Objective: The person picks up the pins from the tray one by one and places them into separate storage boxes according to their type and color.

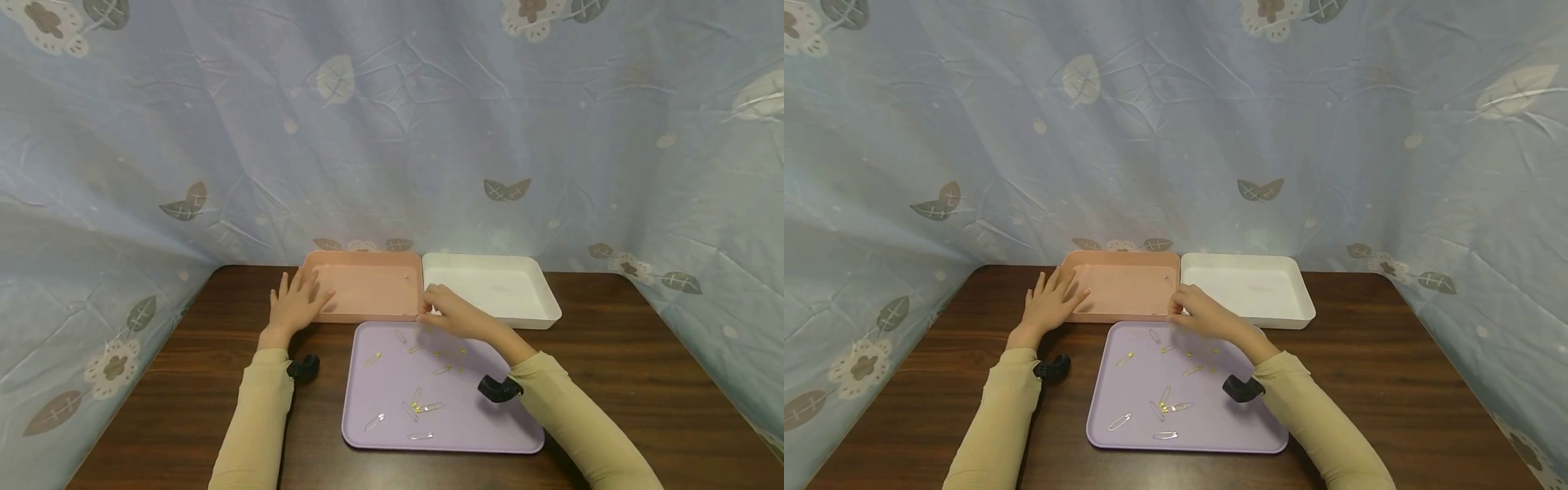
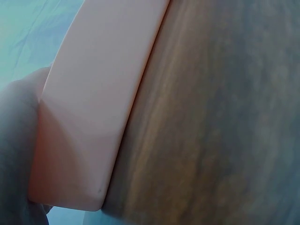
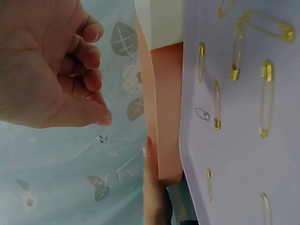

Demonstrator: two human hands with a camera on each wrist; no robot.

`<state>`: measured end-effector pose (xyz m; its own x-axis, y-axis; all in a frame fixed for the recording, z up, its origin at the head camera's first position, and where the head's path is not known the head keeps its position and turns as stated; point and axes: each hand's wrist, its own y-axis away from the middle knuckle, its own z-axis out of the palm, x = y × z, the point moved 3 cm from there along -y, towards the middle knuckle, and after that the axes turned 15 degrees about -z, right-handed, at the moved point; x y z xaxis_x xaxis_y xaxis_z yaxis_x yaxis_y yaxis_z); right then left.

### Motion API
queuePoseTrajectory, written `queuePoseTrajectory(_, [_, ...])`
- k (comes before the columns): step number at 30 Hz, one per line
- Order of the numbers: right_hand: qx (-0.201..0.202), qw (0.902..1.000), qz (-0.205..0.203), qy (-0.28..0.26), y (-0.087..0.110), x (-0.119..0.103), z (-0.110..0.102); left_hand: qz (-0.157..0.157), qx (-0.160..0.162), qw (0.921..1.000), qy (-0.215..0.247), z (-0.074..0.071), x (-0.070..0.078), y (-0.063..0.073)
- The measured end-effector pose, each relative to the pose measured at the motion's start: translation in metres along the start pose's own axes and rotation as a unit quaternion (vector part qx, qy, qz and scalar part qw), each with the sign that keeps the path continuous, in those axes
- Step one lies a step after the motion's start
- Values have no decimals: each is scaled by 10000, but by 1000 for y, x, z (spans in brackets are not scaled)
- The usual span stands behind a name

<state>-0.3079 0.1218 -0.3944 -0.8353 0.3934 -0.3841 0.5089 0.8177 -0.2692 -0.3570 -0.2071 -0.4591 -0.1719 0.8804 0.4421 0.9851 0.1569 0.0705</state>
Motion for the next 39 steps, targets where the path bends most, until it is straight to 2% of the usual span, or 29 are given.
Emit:
queuePoseTrajectory(9, [1, 9999, 82, 77, -31, 7, 1, 42, 0, 10000, 31, 1, 0, 0])
queuePoseTrajectory(21, [512, 9975, -41, 476, -69, 32, 7, 50, -35, 10000, 46, 0, -1, 1])
queuePoseTrajectory(32, [594, 9933, 671, 735, -98, 53, 6, 62, 50, 9999, 118, 0, -1, -1])
queuePoseTrajectory(39, [546, 9889, 831, 1107, -109, 68, 9, 34, 34, 9999, 98, 0, -1, 0])
